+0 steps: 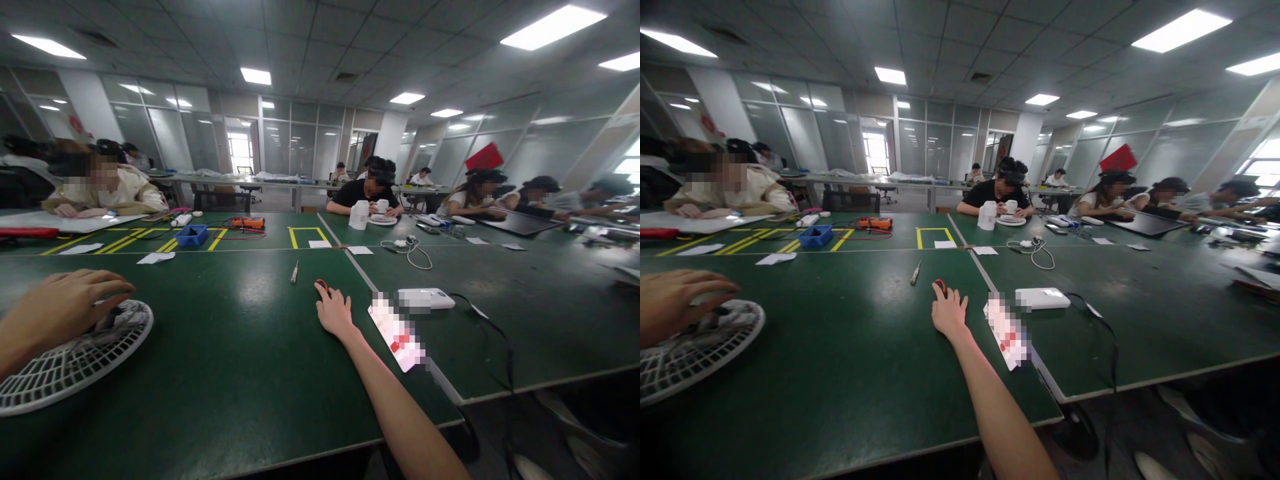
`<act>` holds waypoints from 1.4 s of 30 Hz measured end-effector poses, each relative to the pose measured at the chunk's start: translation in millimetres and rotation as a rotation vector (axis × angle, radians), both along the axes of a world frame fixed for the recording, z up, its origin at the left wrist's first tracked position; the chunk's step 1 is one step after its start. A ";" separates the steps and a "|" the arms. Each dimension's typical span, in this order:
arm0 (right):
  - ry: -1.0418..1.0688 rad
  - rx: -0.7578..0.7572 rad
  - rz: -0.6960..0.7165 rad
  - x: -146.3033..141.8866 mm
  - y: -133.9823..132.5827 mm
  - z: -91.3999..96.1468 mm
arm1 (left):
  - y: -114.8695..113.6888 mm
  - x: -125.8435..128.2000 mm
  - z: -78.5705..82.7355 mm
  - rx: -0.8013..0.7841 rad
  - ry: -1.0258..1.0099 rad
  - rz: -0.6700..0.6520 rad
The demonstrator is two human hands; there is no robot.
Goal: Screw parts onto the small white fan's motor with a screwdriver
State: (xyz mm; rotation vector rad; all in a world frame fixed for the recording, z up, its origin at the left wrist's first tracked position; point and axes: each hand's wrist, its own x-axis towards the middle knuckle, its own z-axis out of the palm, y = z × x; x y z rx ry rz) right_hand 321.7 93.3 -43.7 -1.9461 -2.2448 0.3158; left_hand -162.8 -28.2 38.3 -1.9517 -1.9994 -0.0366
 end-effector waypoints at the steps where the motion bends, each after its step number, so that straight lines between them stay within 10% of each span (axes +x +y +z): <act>1: -0.003 -0.003 0.000 -0.1 -0.2 0.3 | 1.8 17.0 0.9 -0.015 0.015 -0.008; 13: -0.005 -0.023 0.000 0.6 -2.6 5.0 | 56.3 201.3 -77.8 -0.118 -0.448 -0.271; 20: 0.003 0.005 0.003 0.7 2.5 -3.1 | 80.0 271.4 -94.1 -0.038 -0.582 -0.233; 30: 0.026 0.018 0.008 -0.7 -1.0 -0.1 | 82.1 289.2 -122.2 -0.168 -0.469 -0.363; 42: 0.029 0.028 0.021 1.3 1.3 -3.6 | 77.8 285.3 -120.4 -0.206 -0.439 -0.393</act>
